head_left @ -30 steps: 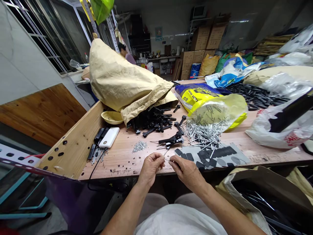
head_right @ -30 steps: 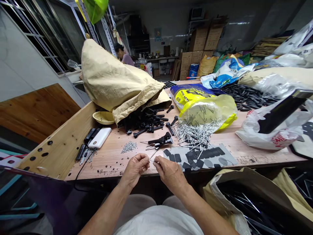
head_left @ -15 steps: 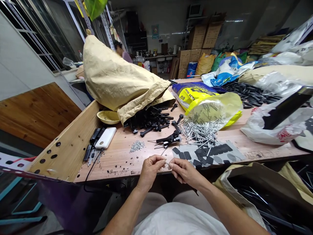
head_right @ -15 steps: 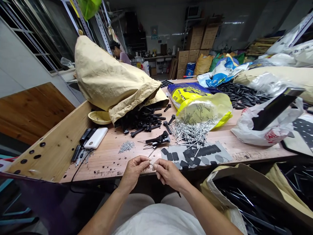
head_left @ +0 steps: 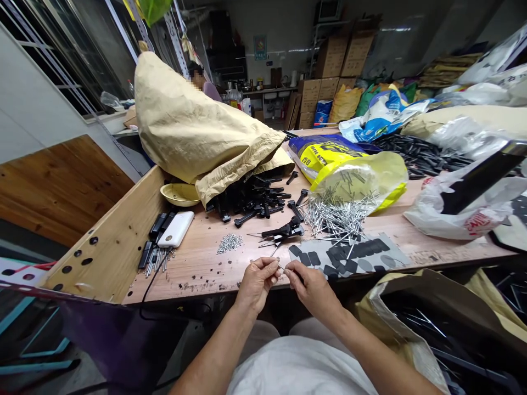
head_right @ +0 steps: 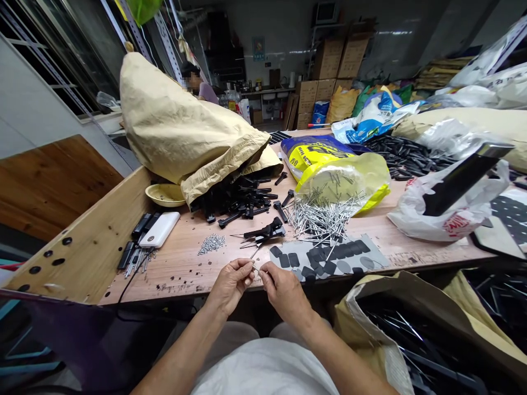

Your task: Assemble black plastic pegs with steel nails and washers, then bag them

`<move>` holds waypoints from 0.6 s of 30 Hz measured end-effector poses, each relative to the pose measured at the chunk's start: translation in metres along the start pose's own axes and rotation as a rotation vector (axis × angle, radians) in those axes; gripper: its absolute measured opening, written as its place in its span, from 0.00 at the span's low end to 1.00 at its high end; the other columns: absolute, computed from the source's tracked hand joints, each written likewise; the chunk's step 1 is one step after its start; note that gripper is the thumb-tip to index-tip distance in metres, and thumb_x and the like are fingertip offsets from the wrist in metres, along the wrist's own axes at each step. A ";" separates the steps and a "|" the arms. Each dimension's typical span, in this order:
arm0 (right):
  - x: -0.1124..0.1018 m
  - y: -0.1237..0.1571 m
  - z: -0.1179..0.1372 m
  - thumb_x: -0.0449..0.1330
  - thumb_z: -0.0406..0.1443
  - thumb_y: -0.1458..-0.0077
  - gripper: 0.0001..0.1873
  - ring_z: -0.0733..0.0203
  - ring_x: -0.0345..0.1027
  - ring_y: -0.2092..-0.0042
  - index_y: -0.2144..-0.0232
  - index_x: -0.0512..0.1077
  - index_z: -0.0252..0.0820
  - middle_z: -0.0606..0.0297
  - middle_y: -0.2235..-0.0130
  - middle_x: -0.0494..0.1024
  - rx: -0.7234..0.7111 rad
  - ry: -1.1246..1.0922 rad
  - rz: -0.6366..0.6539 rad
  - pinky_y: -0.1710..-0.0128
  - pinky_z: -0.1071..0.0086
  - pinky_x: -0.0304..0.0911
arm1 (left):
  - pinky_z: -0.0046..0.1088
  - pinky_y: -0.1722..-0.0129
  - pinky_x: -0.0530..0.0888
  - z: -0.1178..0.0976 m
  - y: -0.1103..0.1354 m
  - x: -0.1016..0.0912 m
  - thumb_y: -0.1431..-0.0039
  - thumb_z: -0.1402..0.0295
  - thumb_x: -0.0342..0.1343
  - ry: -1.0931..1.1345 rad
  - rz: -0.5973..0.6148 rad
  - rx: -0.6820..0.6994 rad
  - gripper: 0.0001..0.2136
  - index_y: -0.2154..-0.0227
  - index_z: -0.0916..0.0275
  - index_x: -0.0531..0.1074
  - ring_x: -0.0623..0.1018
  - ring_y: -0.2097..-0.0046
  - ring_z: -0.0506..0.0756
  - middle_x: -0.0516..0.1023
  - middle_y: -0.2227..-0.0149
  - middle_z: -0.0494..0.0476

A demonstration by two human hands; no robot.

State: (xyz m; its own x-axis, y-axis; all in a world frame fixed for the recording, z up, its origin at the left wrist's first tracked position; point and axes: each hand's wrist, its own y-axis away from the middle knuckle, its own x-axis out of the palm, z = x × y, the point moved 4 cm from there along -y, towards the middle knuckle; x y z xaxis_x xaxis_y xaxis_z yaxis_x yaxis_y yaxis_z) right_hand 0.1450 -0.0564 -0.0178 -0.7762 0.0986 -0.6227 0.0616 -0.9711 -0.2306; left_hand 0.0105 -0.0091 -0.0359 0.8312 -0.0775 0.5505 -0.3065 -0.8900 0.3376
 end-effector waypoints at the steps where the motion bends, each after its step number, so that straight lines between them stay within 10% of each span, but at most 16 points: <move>1: 0.000 0.000 0.000 0.47 0.40 0.35 0.12 0.63 0.67 0.73 0.65 0.69 0.44 0.67 0.73 0.73 -0.019 0.061 -0.015 0.71 0.72 0.56 | 0.18 0.77 0.65 0.000 0.000 0.000 0.64 0.69 0.73 0.006 -0.006 -0.001 0.14 0.75 0.66 0.76 0.72 0.76 0.45 0.74 0.79 0.50; 18: -0.009 -0.008 0.001 0.48 0.41 0.34 0.13 0.61 0.71 0.69 0.64 0.70 0.45 0.64 0.69 0.78 -0.091 0.241 -0.002 0.68 0.72 0.58 | 0.20 0.73 0.68 -0.014 0.003 0.004 0.59 0.70 0.68 -0.222 -0.046 0.188 0.10 0.71 0.65 0.77 0.75 0.73 0.48 0.77 0.75 0.51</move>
State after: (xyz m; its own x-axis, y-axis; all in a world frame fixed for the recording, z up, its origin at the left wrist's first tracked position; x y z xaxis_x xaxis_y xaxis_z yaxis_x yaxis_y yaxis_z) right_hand 0.1509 -0.0495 -0.0090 -0.6052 0.1601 -0.7798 0.1245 -0.9485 -0.2914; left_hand 0.0063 -0.0054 -0.0222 0.9298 -0.1131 0.3502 -0.1920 -0.9609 0.1994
